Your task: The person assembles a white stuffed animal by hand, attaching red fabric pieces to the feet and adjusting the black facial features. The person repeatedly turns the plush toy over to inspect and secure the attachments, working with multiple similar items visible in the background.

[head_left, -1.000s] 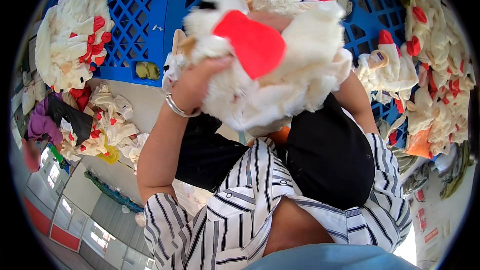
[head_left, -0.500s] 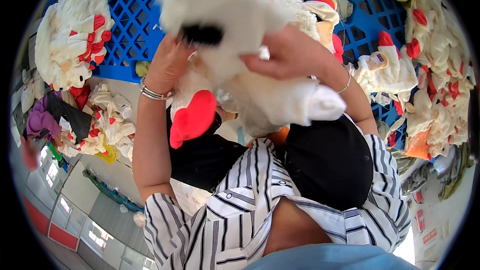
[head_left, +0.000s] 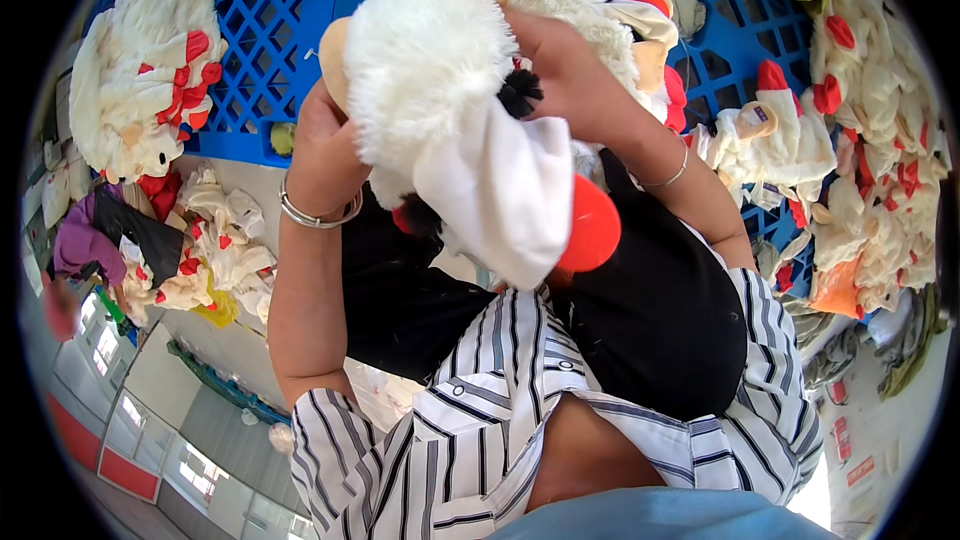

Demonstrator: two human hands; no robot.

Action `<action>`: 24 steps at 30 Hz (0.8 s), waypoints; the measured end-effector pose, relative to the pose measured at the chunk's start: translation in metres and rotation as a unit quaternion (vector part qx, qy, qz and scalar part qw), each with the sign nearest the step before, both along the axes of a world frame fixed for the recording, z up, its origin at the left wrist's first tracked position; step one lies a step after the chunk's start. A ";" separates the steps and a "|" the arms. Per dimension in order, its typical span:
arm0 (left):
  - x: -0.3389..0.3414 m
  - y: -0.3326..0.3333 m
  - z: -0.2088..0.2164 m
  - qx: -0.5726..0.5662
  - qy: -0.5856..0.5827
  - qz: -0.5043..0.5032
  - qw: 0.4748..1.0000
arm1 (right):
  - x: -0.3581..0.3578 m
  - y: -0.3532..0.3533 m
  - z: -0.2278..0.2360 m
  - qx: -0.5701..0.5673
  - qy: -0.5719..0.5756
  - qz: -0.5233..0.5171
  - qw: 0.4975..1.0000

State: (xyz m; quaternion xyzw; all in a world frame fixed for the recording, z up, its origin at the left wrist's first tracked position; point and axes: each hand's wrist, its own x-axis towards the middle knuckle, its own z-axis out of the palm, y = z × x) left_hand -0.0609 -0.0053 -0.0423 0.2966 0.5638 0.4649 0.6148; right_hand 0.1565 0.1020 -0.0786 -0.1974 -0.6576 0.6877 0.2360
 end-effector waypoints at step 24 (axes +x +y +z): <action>-0.034 -0.002 0.074 0.194 0.025 0.234 0.953 | 0.018 0.025 0.006 -0.126 0.176 -0.149 0.965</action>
